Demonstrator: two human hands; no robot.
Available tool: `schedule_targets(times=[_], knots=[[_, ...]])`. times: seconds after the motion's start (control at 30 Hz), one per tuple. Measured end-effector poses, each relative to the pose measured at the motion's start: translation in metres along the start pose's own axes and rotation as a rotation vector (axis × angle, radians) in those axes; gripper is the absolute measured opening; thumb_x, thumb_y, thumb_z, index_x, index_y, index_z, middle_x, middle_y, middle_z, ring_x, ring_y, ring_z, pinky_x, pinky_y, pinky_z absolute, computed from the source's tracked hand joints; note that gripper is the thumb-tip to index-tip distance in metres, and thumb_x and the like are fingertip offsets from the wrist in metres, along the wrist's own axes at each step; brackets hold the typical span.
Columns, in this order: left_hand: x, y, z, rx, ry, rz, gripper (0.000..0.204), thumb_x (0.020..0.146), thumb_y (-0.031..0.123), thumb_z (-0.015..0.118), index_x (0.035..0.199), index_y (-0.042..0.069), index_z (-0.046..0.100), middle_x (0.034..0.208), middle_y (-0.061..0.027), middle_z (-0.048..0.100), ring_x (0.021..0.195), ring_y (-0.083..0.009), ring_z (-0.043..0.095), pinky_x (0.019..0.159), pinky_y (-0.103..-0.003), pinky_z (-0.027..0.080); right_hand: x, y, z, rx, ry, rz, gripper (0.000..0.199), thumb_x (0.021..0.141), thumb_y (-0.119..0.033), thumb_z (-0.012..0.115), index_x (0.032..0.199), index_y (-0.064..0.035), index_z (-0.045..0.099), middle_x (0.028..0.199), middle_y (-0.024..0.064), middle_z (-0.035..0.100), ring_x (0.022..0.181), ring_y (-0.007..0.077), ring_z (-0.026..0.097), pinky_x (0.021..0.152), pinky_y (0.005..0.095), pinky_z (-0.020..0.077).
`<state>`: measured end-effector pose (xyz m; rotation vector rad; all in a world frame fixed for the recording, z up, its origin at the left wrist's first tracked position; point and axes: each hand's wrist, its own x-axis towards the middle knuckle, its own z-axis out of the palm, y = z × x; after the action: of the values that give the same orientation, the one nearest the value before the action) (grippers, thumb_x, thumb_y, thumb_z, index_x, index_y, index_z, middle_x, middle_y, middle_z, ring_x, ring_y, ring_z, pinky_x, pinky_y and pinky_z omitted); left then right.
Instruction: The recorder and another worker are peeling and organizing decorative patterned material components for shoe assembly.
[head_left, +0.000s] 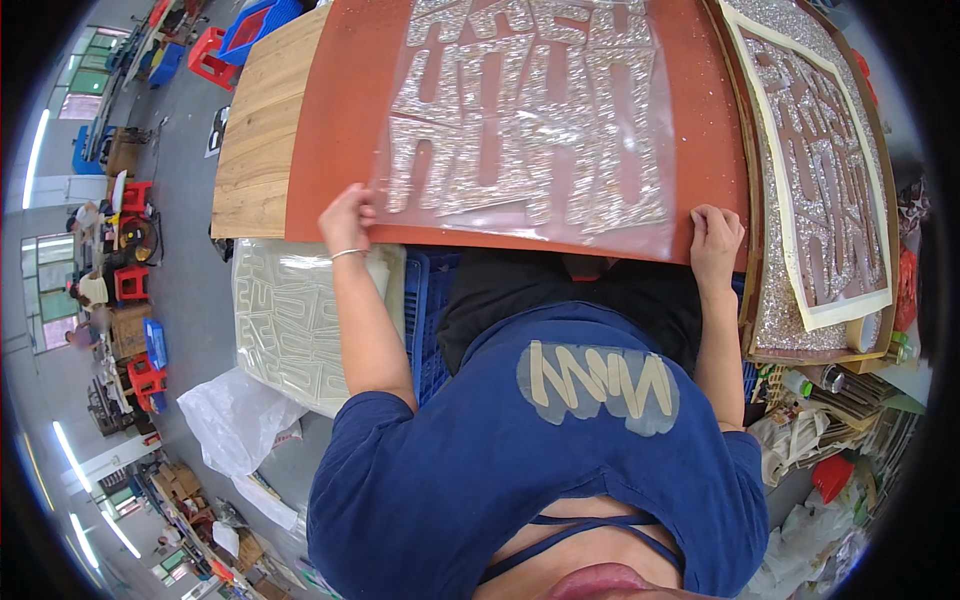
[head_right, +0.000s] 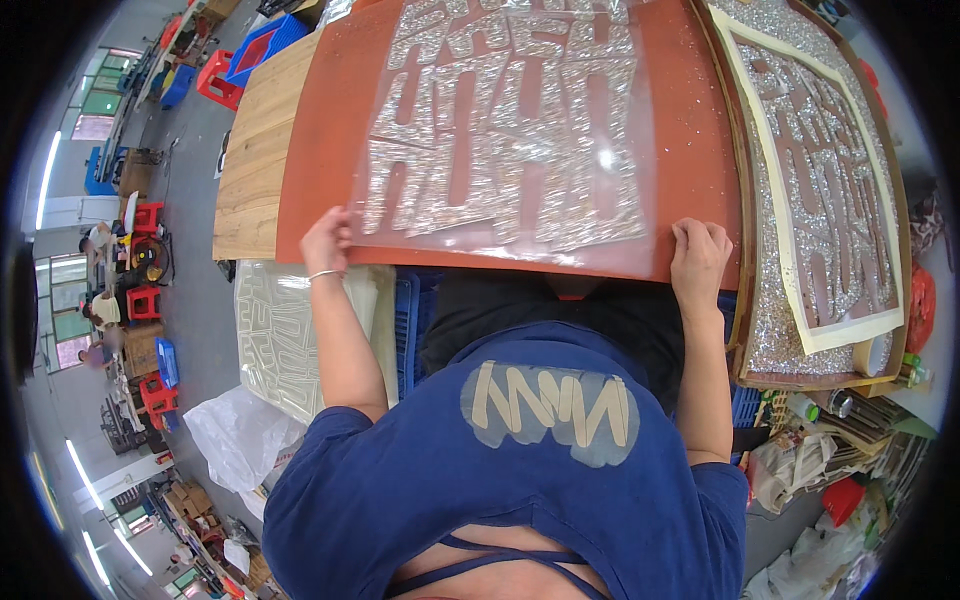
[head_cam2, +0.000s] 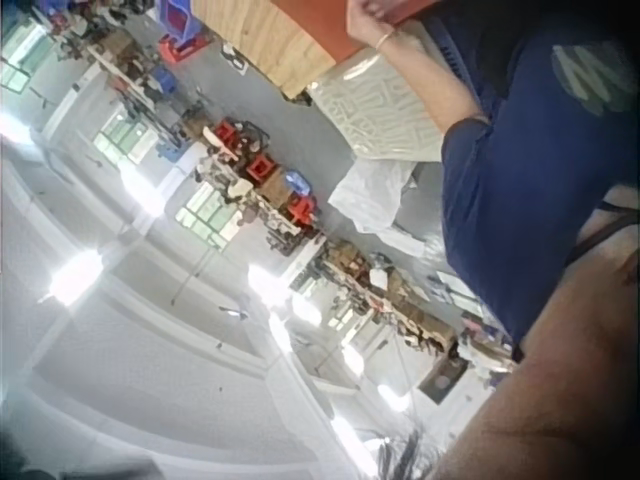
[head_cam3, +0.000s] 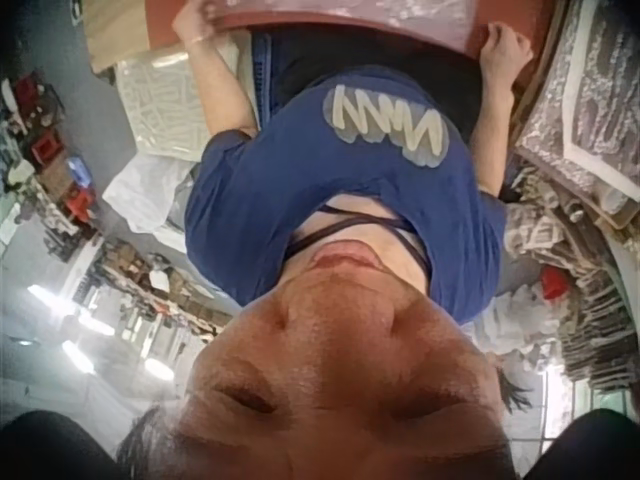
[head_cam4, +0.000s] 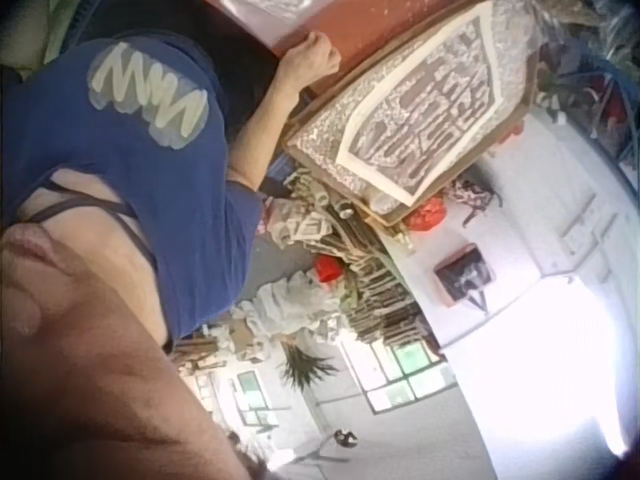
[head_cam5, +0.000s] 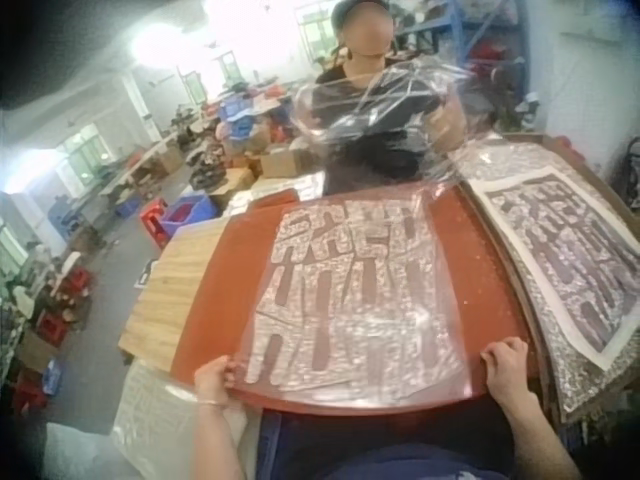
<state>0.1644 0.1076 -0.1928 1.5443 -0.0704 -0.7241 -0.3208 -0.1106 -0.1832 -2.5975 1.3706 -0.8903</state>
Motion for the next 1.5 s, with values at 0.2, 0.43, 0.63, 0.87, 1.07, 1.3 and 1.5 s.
schedule_targets(times=[0.2, 0.43, 0.63, 0.87, 1.07, 1.3, 1.5], knots=[[0.005, 0.018, -0.013, -0.076, 0.007, 0.086, 0.023, 0.089, 0.008, 0.057, 0.110, -0.002, 0.058, 0.080, -0.0040, 0.062, 0.053, -0.0059, 0.049, 0.043, -0.019, 0.039, 0.011, -0.013, -0.003, -0.010, 0.024, -0.005, 0.006, 0.081, -0.007, 0.061, 0.086, -0.0055, 0.059, 0.086, 0.0082, 0.062, 0.085, 0.0275, 0.054, 0.078, 0.0396, 0.0383], [0.001, 0.020, -0.040, 0.108, 0.109, 0.128, 0.025, 0.088, 0.008, 0.059, 0.110, -0.003, 0.058, 0.093, -0.0065, 0.066, 0.057, -0.0066, 0.049, 0.048, -0.019, 0.040, 0.047, -0.067, 0.035, 0.300, -0.013, -0.090, 0.003, 0.082, -0.005, 0.057, 0.085, -0.0043, 0.057, 0.088, 0.0123, 0.061, 0.087, 0.0308, 0.057, 0.077, 0.0391, 0.0439], [-0.012, 0.013, -0.050, 0.194, -0.012, 0.108, 0.020, 0.090, 0.011, 0.058, 0.106, -0.001, 0.062, 0.082, -0.0024, 0.064, 0.056, -0.0048, 0.049, 0.049, -0.018, 0.040, 0.087, 0.046, -0.026, -0.277, 0.140, 0.296, 0.010, 0.083, -0.010, 0.057, 0.091, -0.0043, 0.059, 0.090, 0.0149, 0.061, 0.083, 0.0336, 0.058, 0.073, 0.0428, 0.0466], [-0.005, 0.011, -0.044, 0.263, 0.044, 0.143, 0.019, 0.089, 0.013, 0.060, 0.104, 0.002, 0.065, 0.073, 0.0021, 0.059, 0.056, -0.0039, 0.048, 0.047, -0.017, 0.040, 0.078, 0.069, -0.038, -0.097, 0.333, 0.231, 0.033, 0.079, -0.009, 0.059, 0.111, -0.0040, 0.060, 0.095, 0.0176, 0.062, 0.090, 0.0326, 0.059, 0.078, 0.0392, 0.0475], [-0.005, 0.010, -0.033, 0.374, 0.065, 0.172, 0.020, 0.088, 0.011, 0.061, 0.103, -0.001, 0.065, 0.081, -0.0009, 0.063, 0.065, -0.0043, 0.053, 0.053, -0.019, 0.043, 0.174, -0.019, 0.096, 0.712, -0.314, 0.765, 0.033, 0.077, -0.021, 0.058, 0.094, 0.0075, 0.064, 0.083, 0.0214, 0.066, 0.066, 0.0270, 0.066, 0.061, 0.0385, 0.0518], [-0.005, -0.012, -0.042, 0.412, 0.113, 0.261, 0.021, 0.087, 0.010, 0.061, 0.102, -0.003, 0.066, 0.091, -0.0059, 0.067, 0.082, -0.0096, 0.059, 0.074, -0.024, 0.048, 0.213, -0.018, 0.123, 0.592, -0.300, 0.889, 0.017, 0.073, -0.014, 0.058, 0.067, 0.0014, 0.058, 0.057, 0.0074, 0.054, 0.039, 0.0189, 0.047, 0.039, 0.0358, 0.0369], [-0.006, -0.003, -0.031, 0.484, 0.099, 0.292, 0.021, 0.087, 0.012, 0.060, 0.101, -0.003, 0.067, 0.092, -0.0088, 0.067, 0.082, -0.0111, 0.060, 0.075, -0.025, 0.048, 0.229, 0.006, 0.128, 0.619, -0.347, 0.864, 0.016, 0.077, -0.018, 0.061, 0.075, -0.0023, 0.061, 0.070, 0.0091, 0.060, 0.061, 0.0199, 0.058, 0.054, 0.0394, 0.0441]])
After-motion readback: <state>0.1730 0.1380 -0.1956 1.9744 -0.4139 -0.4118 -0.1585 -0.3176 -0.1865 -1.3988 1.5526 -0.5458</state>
